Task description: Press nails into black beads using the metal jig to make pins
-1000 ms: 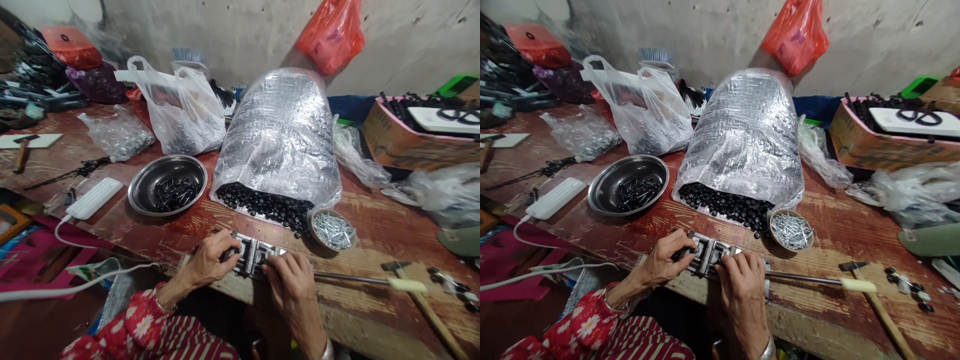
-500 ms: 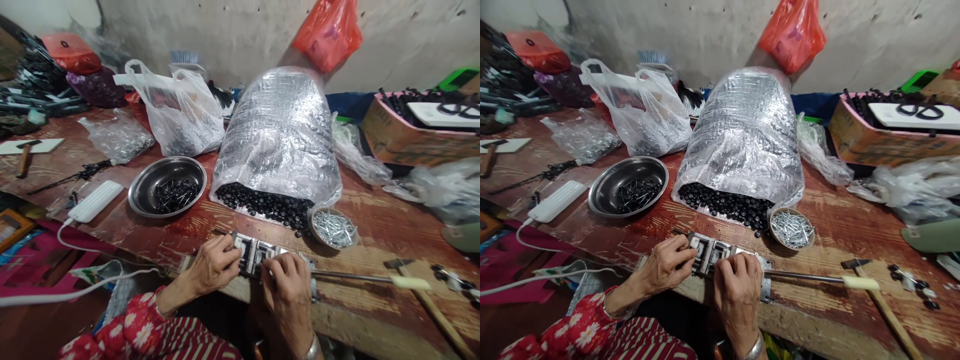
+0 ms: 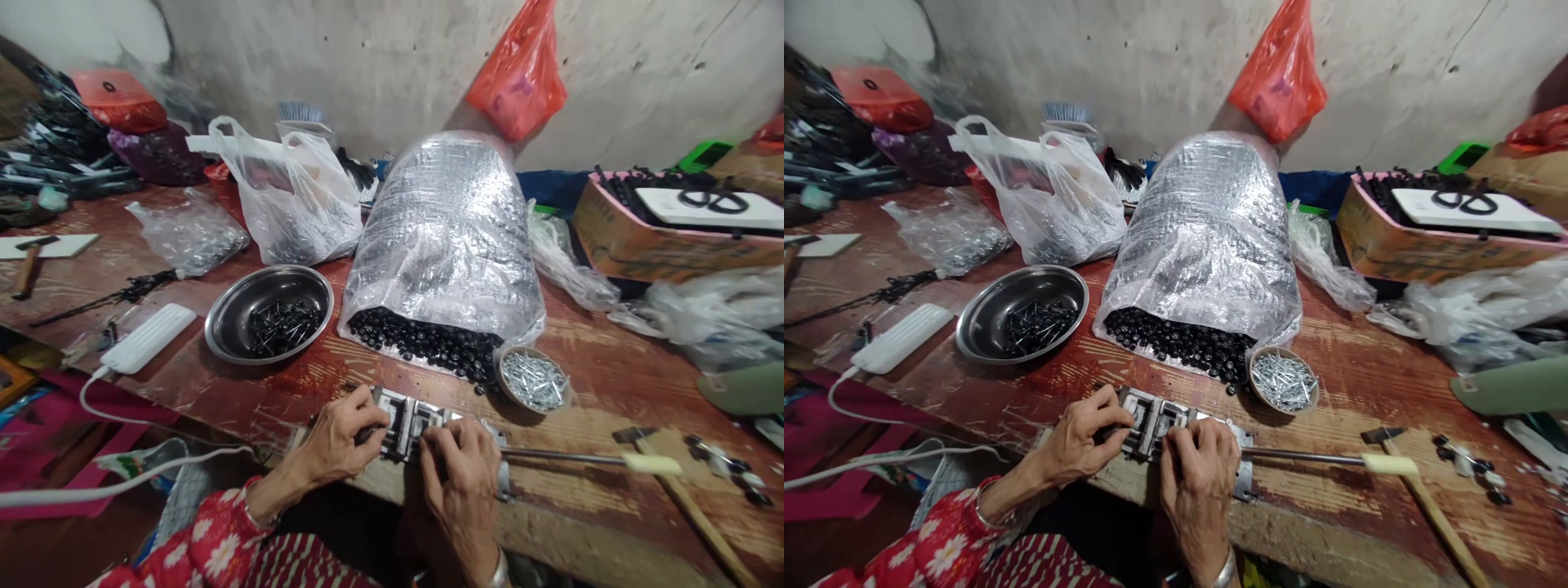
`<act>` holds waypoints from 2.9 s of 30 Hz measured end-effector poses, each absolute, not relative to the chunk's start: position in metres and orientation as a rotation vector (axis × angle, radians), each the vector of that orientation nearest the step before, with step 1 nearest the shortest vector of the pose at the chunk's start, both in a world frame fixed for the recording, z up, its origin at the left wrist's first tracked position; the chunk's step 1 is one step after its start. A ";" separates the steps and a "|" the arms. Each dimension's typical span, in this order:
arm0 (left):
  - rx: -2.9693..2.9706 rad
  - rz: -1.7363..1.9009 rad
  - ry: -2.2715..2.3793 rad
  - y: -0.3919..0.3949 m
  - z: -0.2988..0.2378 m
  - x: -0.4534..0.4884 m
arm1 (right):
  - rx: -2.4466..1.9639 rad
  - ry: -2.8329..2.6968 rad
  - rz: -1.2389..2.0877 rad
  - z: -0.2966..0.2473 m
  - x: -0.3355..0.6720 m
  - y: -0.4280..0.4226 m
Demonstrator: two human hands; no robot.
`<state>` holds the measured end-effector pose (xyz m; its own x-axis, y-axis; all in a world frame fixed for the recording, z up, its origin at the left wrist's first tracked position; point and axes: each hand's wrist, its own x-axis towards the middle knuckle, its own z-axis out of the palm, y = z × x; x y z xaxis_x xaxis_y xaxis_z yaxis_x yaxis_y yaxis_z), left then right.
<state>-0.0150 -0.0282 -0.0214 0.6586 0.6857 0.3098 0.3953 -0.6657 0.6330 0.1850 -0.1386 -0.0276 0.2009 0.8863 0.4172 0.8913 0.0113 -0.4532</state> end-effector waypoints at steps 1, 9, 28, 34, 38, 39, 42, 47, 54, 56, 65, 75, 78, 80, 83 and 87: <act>2.350 0.726 0.837 -0.028 -0.021 -0.015 | -1.837 -1.651 -0.013 -0.027 0.185 -0.138; 2.253 0.641 0.800 -0.014 -0.006 -0.015 | -1.683 -1.608 0.247 -0.012 0.214 -0.142; 2.545 0.238 1.183 0.067 -0.009 0.074 | -2.422 -1.638 0.086 -0.020 0.272 -0.081; 2.533 0.267 1.176 0.065 -0.009 0.076 | -2.301 -1.696 0.154 -0.020 0.276 -0.078; 2.491 0.351 1.127 0.064 -0.009 0.075 | -2.216 -1.697 0.215 -0.022 0.277 -0.075; 2.475 0.377 1.103 0.063 -0.008 0.073 | -2.189 -1.699 0.236 -0.022 0.276 -0.075; 2.424 0.454 1.026 0.057 -0.004 0.062 | -2.097 -1.688 0.289 -0.018 0.272 -0.079; 2.333 0.596 0.847 0.036 0.007 0.031 | -1.767 -1.583 0.414 0.002 0.255 -0.098; 2.562 0.435 0.641 0.009 0.014 0.007 | -1.690 -1.796 0.395 0.008 0.219 -0.112; 2.664 0.338 0.657 0.006 0.013 0.006 | -1.754 -1.847 0.336 0.004 0.212 -0.110; 2.554 0.376 0.780 0.008 0.008 0.005 | -1.843 -1.724 0.322 -0.005 0.207 -0.109; 2.305 0.482 0.833 0.004 0.003 0.008 | -1.770 -1.647 0.510 -0.001 0.213 -0.109; 2.296 0.494 0.840 0.002 0.003 0.008 | -1.787 -1.633 0.484 -0.002 0.210 -0.108; 2.296 0.500 0.834 0.001 0.003 0.006 | -1.795 -1.629 0.475 -0.002 0.208 -0.108; 2.306 0.528 0.793 0.001 -0.003 0.001 | -1.790 -1.616 0.484 0.000 0.205 -0.110; 2.348 0.680 0.735 0.000 -0.021 -0.004 | -1.668 -1.532 0.524 0.004 0.216 -0.114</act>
<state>-0.0043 -0.0001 -0.0210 0.7183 0.6329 0.2890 0.3368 -0.6798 0.6515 0.2155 -0.1141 0.0040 0.1826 0.9609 0.2079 0.6324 0.0471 -0.7732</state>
